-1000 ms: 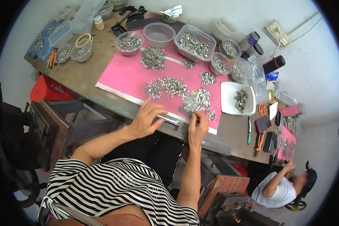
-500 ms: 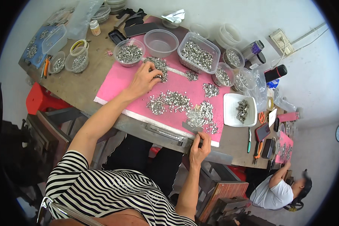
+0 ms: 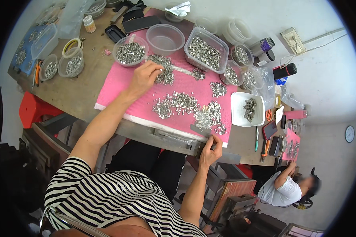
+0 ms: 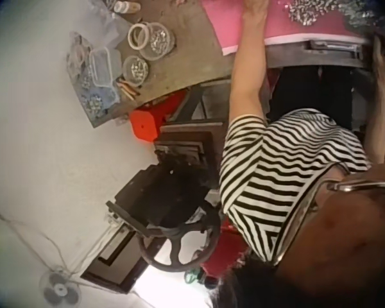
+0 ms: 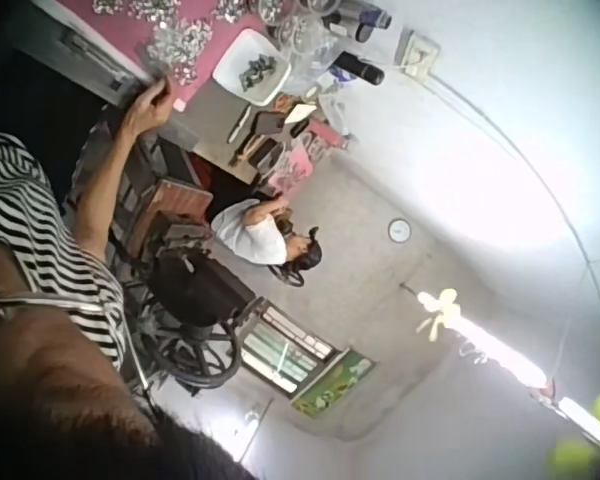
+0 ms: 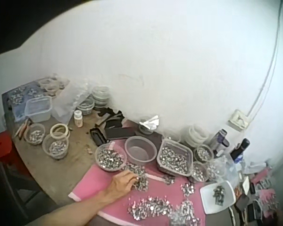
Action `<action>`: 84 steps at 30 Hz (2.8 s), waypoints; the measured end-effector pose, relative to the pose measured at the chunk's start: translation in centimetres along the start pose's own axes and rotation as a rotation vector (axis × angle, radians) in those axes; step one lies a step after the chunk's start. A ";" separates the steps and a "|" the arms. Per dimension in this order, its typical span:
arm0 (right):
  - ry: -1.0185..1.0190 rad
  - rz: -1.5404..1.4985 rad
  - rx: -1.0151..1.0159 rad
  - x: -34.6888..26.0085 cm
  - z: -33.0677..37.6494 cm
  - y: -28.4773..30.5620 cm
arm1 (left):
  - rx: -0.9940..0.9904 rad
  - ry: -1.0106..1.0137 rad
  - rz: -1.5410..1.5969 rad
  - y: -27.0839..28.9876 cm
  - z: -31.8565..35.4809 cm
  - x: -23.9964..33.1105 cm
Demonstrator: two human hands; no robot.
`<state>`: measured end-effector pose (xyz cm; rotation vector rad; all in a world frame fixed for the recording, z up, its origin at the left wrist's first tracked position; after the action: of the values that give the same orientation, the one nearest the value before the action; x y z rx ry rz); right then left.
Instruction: The person places small metal pieces into a metal jig by hand, inserts the jig into a manual press machine, and turns the wheel to press the pieces.
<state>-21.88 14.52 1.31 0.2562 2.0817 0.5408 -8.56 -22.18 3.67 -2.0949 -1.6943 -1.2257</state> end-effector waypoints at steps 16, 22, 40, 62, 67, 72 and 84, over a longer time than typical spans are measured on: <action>-0.037 -0.181 -0.078 0.4 0.2 -0.7 | 0.161 -0.009 -0.069 1.4 0.3 -1.7; -0.011 -0.153 -0.056 0.0 0.0 -0.4 | 0.144 0.022 -0.111 1.2 0.2 -1.5; -0.021 -0.213 -0.114 0.4 -0.2 -0.6 | -0.241 -0.487 -0.111 -3.1 4.5 11.6; 0.400 -0.089 -0.586 -7.6 -2.5 -7.6 | -0.500 -0.122 -0.122 -3.5 8.2 9.8; 0.363 -0.105 -0.720 -8.3 -1.4 -9.7 | -0.509 -0.222 -0.236 -4.1 9.2 9.3; 0.307 -0.105 -0.702 -7.7 -2.3 -8.8 | -0.498 -0.111 -0.124 -3.5 9.0 8.1; 0.557 0.084 -0.643 -7.9 -2.4 -7.7 | -0.421 -0.184 -0.396 -3.4 9.4 9.6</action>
<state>-19.39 4.02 4.71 -0.2105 2.2840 1.4177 -6.96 -8.45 3.08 -2.2201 -2.1712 -1.6736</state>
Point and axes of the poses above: each hand's wrist, its own z-axis away from the middle knuckle, its own y-axis out of the back of the hand, x = y × z, the point moved 6 cm from there along -z, towards the middle knuckle, and after that the axes turned 4 degrees about -z, right-handed, at the moved point
